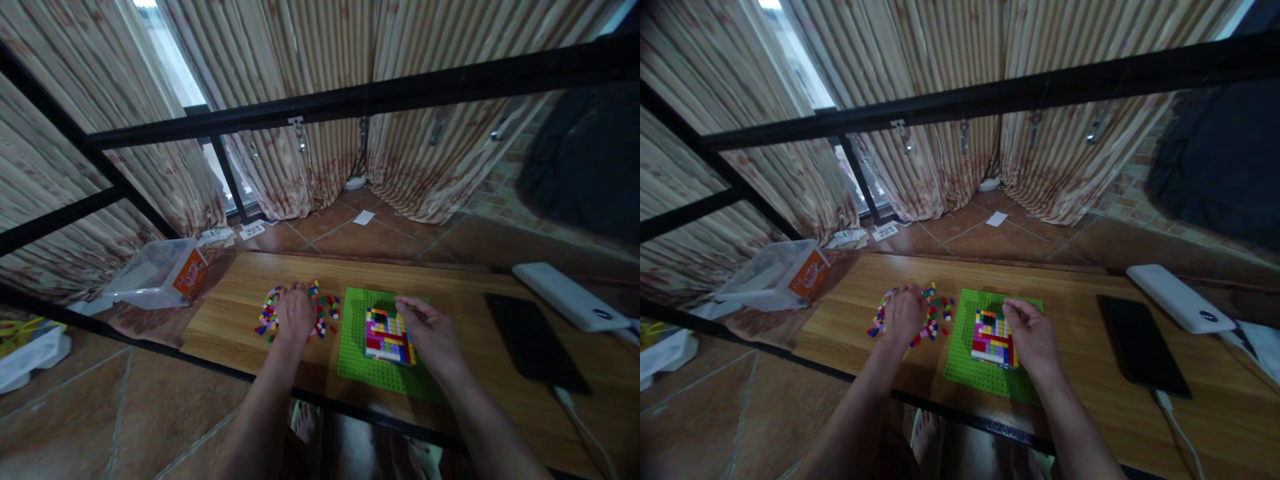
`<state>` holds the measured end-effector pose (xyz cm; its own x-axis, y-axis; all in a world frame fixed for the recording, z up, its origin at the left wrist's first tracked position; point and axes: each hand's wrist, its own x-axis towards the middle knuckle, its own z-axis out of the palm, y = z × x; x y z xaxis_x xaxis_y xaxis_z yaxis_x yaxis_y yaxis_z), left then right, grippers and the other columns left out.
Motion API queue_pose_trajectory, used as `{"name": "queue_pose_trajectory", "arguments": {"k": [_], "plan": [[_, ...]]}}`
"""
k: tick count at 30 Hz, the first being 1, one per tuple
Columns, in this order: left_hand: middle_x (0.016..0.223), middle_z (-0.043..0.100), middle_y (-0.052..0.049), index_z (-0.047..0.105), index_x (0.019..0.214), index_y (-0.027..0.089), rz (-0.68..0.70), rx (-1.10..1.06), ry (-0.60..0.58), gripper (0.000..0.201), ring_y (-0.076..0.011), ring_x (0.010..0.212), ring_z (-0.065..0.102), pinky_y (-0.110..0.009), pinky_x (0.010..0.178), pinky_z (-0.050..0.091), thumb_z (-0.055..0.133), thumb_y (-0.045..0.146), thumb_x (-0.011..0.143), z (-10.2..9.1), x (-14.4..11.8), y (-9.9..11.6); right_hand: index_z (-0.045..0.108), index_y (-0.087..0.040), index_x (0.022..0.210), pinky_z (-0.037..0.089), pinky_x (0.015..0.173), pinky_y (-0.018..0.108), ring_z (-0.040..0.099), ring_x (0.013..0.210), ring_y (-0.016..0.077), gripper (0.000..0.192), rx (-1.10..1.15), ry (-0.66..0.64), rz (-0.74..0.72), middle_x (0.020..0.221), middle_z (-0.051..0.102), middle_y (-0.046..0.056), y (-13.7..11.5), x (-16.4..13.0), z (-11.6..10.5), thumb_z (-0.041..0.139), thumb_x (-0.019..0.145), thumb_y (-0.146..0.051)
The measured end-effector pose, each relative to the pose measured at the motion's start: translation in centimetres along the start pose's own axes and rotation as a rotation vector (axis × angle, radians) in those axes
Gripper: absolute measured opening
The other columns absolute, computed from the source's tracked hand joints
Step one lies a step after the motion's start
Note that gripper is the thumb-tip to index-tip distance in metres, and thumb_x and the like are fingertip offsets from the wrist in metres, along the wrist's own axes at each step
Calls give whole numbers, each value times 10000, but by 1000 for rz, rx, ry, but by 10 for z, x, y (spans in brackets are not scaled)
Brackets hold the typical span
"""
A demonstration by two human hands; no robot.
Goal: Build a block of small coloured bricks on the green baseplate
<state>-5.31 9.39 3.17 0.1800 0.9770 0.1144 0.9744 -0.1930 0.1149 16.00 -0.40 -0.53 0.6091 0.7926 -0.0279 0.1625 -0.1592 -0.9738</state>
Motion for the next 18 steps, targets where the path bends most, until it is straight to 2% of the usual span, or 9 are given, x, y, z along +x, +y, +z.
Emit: {"name": "queue_pose_trajectory", "arguments": {"k": [2,4,7,10,12,14,18], "plan": [[964,692,-168,643,966,107,-19,-64,6,231,-278,980,635,-383,865,457,458,198,860,0,2,2,732,-180,922,508,721,364,670,796,239,444,12,23,7,874,744,87,0,1,-2,653,694,-552],[930,700,-152,641,953,119,-54,-218,17,210,-262,933,650,-370,837,467,477,205,855,0,4,5,731,-182,929,500,715,356,660,786,229,427,17,47,-11,855,738,82,1,3,-4,646,713,-540],[887,704,-86,648,919,145,-95,-745,-14,159,-194,847,655,-310,789,489,567,227,810,2,3,15,732,-192,939,489,737,351,640,788,212,367,0,84,-122,854,725,71,-1,1,-6,632,758,-496],[822,685,-28,657,914,147,-138,-1443,-226,226,-124,709,635,-260,707,507,672,294,744,-1,-7,31,733,-216,913,484,787,351,626,841,201,276,7,52,-307,929,704,60,-12,-7,-3,619,797,-439],[781,674,-11,664,889,138,-157,-1722,-392,303,-100,661,628,-245,691,512,764,304,657,-6,-16,42,727,-228,909,483,822,347,625,887,195,224,48,-3,-388,968,689,55,-23,-15,0,617,815,-399],[772,680,-13,669,869,132,-173,-1843,-482,342,-104,667,644,-249,705,521,813,289,602,-10,-24,50,723,-235,911,471,876,349,623,952,197,182,69,-42,-414,986,683,50,-31,-21,4,629,821,-362],[800,699,-26,665,867,131,-165,-1887,-512,346,-112,687,659,-260,725,530,827,277,598,-13,-31,61,721,-247,918,479,880,351,630,958,199,166,67,-82,-412,981,690,39,-36,-26,8,646,814,-351]]}}
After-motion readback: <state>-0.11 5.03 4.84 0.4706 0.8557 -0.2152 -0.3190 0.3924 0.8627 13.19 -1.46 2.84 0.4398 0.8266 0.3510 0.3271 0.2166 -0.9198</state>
